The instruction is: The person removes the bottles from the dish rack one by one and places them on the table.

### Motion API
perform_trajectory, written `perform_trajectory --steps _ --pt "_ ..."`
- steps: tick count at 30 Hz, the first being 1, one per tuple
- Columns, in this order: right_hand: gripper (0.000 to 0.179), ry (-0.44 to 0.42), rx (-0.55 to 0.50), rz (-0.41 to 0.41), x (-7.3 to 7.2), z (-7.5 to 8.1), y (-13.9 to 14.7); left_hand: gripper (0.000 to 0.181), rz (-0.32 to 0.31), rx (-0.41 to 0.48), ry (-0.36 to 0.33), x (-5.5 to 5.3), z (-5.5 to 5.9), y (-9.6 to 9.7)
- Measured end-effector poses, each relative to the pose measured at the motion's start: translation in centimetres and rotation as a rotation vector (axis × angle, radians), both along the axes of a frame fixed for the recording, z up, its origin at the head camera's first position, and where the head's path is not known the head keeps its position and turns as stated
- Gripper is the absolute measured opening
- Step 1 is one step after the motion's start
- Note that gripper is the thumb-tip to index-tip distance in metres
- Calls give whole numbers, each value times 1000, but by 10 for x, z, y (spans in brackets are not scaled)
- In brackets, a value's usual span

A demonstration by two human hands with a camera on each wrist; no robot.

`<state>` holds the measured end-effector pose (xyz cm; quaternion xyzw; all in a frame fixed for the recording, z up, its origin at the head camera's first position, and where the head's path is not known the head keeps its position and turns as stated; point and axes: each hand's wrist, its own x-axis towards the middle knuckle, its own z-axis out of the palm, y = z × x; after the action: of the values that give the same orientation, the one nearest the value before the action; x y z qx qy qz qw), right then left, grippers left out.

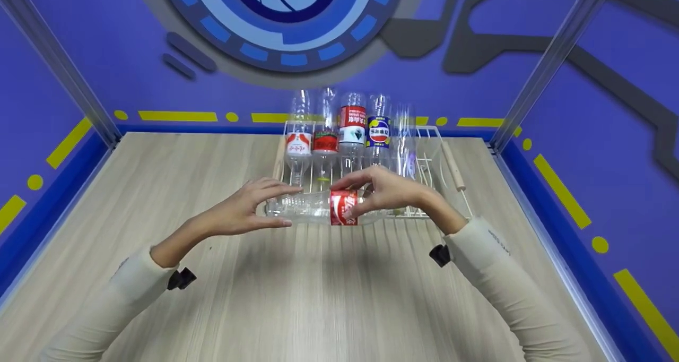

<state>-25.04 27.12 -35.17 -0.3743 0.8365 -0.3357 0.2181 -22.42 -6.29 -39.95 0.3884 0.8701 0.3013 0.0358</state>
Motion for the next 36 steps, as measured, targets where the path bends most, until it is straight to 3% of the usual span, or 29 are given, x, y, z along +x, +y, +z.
perform_trajectory --steps 8,17,20,30,36 --pt "60 25 13 22 3 3 0 66 1 -11 32 0 7 -2" --pt "59 54 -9 -15 0 5 1 62 10 19 202 -4 7 -3" --pt "57 39 -21 -16 -1 4 6 61 21 19 228 -5 5 -4" --pt "44 -6 -108 -105 -4 3 31 61 79 49 226 -5 -6 -17" --pt "42 -56 -184 -203 -16 -3 66 62 113 83 228 -6 -13 -32"
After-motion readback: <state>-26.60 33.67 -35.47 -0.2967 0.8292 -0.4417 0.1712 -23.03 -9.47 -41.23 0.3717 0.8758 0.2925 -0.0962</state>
